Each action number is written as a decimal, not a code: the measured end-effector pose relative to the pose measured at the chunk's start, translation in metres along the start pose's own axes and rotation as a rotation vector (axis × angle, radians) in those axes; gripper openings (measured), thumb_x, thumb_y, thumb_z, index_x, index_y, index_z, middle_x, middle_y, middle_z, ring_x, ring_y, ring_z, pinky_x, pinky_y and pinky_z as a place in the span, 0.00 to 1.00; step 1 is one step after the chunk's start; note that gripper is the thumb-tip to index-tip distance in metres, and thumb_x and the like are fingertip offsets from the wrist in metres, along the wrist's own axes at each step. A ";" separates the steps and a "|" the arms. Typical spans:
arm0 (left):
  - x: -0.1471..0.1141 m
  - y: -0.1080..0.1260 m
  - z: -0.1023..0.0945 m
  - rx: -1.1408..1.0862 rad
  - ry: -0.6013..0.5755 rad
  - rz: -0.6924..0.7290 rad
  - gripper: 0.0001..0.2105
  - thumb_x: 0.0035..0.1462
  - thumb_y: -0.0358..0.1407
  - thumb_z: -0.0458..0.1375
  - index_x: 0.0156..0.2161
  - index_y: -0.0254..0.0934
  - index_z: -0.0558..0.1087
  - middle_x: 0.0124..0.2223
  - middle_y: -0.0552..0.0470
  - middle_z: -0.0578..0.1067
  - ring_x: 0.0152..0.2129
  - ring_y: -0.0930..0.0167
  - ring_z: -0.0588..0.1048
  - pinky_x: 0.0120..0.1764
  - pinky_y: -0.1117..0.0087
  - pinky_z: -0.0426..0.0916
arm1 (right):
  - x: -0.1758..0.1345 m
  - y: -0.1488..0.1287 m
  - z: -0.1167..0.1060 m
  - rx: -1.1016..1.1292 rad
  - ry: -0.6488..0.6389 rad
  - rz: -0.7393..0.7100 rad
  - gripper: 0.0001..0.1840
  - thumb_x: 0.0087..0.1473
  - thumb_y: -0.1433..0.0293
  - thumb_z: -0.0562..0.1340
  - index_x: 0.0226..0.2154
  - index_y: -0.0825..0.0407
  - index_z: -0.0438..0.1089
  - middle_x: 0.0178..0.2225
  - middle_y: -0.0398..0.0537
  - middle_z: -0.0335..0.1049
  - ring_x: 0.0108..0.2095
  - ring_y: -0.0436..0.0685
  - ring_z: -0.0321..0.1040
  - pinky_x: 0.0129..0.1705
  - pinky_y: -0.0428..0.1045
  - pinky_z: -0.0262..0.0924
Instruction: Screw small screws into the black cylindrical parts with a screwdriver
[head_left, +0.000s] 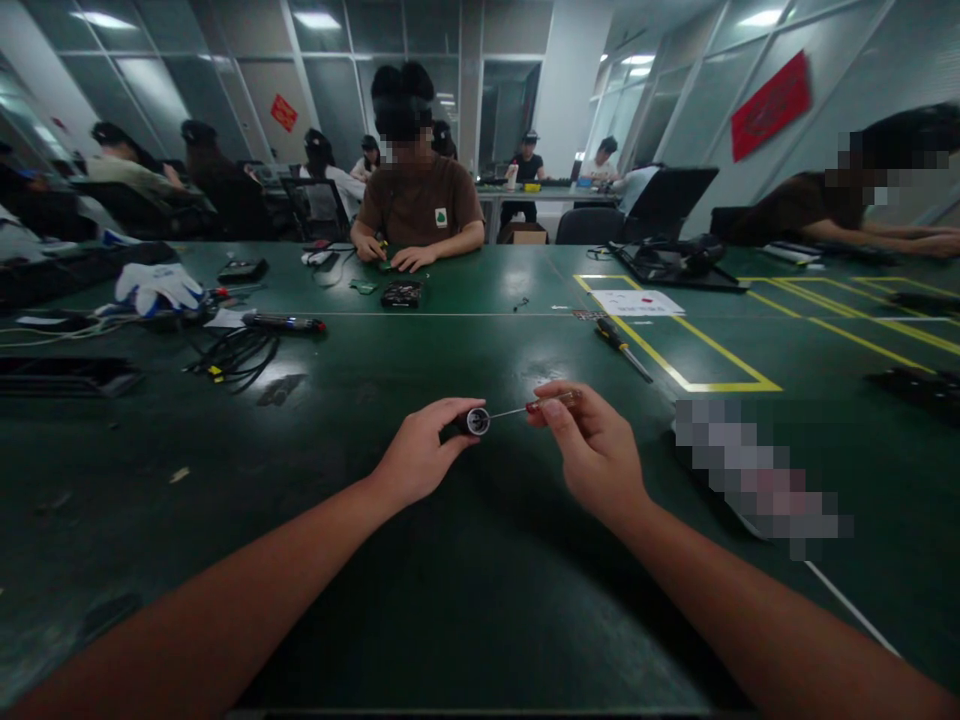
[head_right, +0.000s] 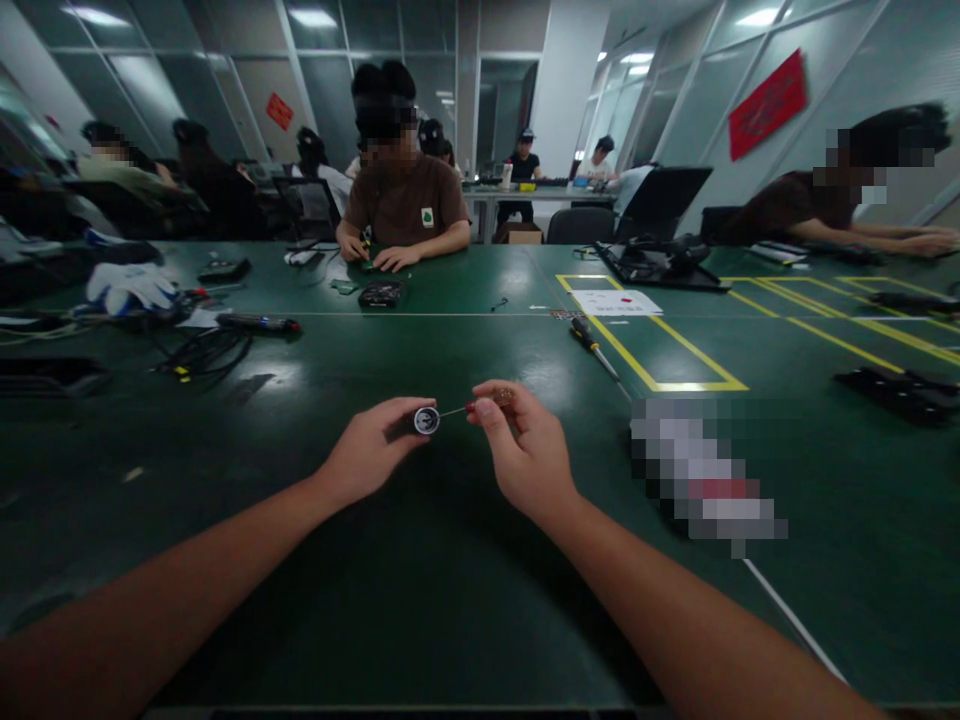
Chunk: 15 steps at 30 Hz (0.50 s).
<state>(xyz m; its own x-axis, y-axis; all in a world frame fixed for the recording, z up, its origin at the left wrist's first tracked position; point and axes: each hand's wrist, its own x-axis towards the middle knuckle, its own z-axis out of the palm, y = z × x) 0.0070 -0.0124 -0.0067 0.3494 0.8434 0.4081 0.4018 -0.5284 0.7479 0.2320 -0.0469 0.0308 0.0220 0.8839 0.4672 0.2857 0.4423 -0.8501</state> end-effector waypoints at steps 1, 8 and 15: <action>0.000 -0.001 0.000 -0.003 -0.003 -0.003 0.21 0.61 0.27 0.63 0.58 0.43 0.76 0.57 0.49 0.78 0.56 0.63 0.76 0.62 0.54 0.69 | 0.000 0.000 0.000 -0.013 -0.012 -0.008 0.16 0.65 0.53 0.62 0.44 0.47 0.74 0.35 0.48 0.80 0.36 0.59 0.79 0.40 0.55 0.74; 0.001 -0.005 0.001 -0.042 0.017 -0.006 0.23 0.60 0.26 0.64 0.60 0.43 0.75 0.60 0.49 0.77 0.58 0.64 0.75 0.64 0.54 0.67 | -0.002 0.000 -0.001 0.005 -0.050 -0.036 0.14 0.65 0.55 0.63 0.45 0.46 0.75 0.36 0.49 0.80 0.37 0.60 0.80 0.40 0.55 0.73; 0.001 -0.005 0.000 -0.045 0.023 0.006 0.20 0.60 0.27 0.64 0.56 0.43 0.77 0.56 0.48 0.79 0.55 0.63 0.76 0.62 0.54 0.69 | -0.002 -0.004 -0.004 -0.042 -0.118 -0.060 0.13 0.66 0.58 0.61 0.46 0.47 0.75 0.28 0.44 0.77 0.33 0.58 0.77 0.38 0.53 0.69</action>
<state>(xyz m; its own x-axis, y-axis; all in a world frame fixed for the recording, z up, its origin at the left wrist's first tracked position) 0.0055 -0.0090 -0.0101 0.3321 0.8425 0.4243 0.3610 -0.5291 0.7680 0.2345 -0.0510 0.0340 -0.1080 0.8689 0.4830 0.3234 0.4902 -0.8094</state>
